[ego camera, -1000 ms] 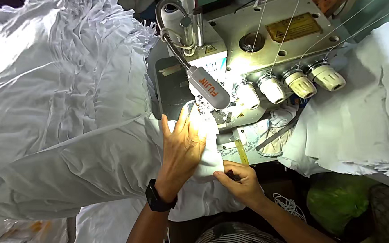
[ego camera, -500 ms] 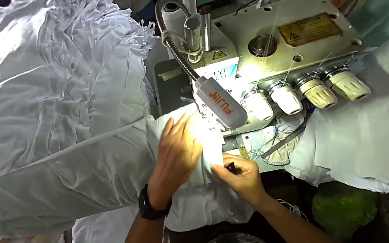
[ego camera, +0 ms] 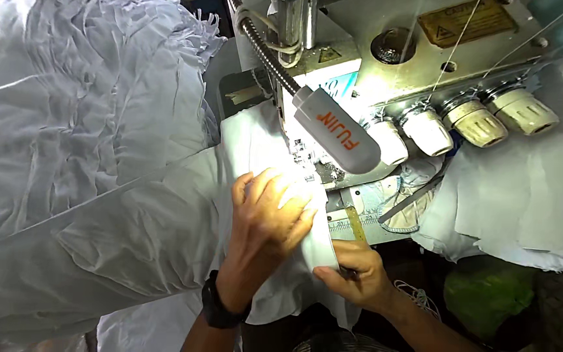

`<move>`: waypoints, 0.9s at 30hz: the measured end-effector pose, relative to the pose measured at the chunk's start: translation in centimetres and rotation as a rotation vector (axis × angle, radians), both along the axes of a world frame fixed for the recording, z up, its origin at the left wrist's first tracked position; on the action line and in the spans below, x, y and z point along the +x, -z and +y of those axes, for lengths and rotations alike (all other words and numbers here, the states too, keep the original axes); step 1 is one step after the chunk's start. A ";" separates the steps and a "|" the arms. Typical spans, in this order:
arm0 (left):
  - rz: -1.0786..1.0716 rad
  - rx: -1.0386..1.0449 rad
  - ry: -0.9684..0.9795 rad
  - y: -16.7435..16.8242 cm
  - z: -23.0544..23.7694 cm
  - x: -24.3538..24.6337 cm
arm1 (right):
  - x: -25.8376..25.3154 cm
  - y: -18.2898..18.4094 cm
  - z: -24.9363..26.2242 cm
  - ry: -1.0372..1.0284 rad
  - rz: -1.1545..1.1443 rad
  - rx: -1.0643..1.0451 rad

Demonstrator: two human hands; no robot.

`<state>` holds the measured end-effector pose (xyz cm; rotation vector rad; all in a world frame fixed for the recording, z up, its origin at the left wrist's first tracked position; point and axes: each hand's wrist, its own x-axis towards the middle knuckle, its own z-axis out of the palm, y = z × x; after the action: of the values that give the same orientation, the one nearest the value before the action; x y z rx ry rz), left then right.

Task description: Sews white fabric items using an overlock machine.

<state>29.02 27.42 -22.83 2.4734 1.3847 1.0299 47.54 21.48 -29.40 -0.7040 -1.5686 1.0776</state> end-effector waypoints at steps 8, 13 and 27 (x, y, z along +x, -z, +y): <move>0.098 0.057 -0.020 -0.1 0.5 0.3 | -2.5 -0.2 2.7 0.310 -0.032 -0.036; 0.125 -0.023 0.016 -0.2 0.6 0.0 | -3.0 -0.3 3.3 0.427 -0.093 0.048; -0.021 -0.217 -0.613 14.1 -20.3 -3.7 | 5.7 6.8 -5.5 -0.090 -0.496 -0.045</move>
<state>25.31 7.16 -36.93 1.9114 2.1826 0.9187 53.27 16.02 -36.23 -0.9931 -2.0152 1.0566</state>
